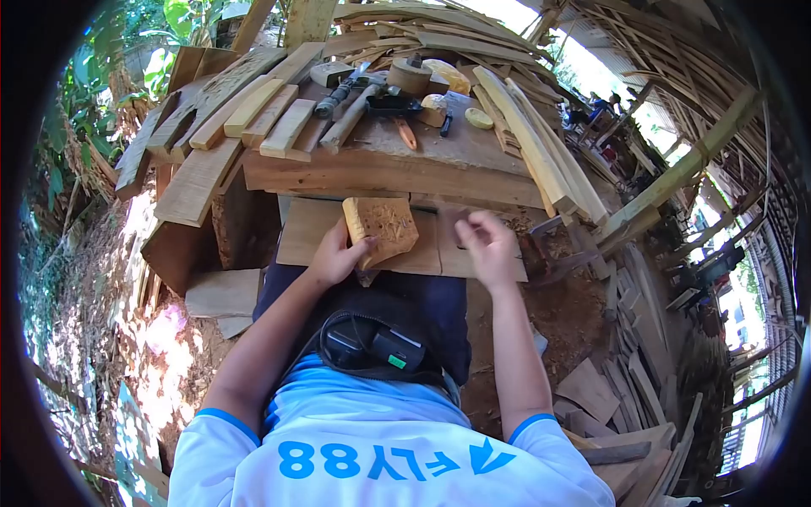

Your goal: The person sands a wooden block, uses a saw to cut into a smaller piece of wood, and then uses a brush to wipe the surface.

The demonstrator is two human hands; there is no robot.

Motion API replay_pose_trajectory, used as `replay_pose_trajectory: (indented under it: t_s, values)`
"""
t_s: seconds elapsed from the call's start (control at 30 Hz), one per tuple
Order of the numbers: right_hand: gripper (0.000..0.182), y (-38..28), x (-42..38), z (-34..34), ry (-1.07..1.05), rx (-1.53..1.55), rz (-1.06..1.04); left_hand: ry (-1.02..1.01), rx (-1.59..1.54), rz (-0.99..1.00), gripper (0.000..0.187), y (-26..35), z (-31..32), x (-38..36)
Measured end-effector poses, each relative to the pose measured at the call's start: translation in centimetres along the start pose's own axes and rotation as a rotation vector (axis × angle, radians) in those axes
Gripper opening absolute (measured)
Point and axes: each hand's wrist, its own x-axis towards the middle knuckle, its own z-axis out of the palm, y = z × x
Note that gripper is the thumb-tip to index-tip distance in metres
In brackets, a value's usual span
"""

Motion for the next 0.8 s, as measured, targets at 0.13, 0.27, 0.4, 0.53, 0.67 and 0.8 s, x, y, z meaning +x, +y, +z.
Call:
replay_pose_trajectory:
  t_s: [0.13, 0.27, 0.4, 0.53, 0.67, 0.8]
  values:
    - [0.020, 1.0, 5.8, -3.5, 0.043, 0.596, 0.443, -0.023, 0.006, -0.001, 0.056, -0.1, 0.2, -0.1]
    - [0.035, 2.8, 11.9, -4.1, 0.221, 0.939, 0.631, -0.043, 0.093, 0.085, 0.059, -1.3, 0.0, 0.1]
    - [0.044, 0.2, 13.4, -2.2, 0.141, 0.767, 0.578, -0.019, 0.127, 0.089, 0.068, -0.6, 0.1, -0.2]
    - [0.040, -1.4, 12.6, 0.8, -0.148, 0.398, 0.535, -0.042, 0.274, 0.366, 0.072, 1.4, 0.4, -1.0]
    - [0.035, -1.8, 12.1, 4.3, -0.364, -0.034, 0.235, -0.009, 0.574, 0.509, 0.070, 1.8, 0.4, -0.9]
    - [0.031, -5.6, 10.1, 6.5, -0.333, -0.304, -0.022, 0.023, 0.734, 0.492, 0.067, 1.3, 0.5, -1.2]
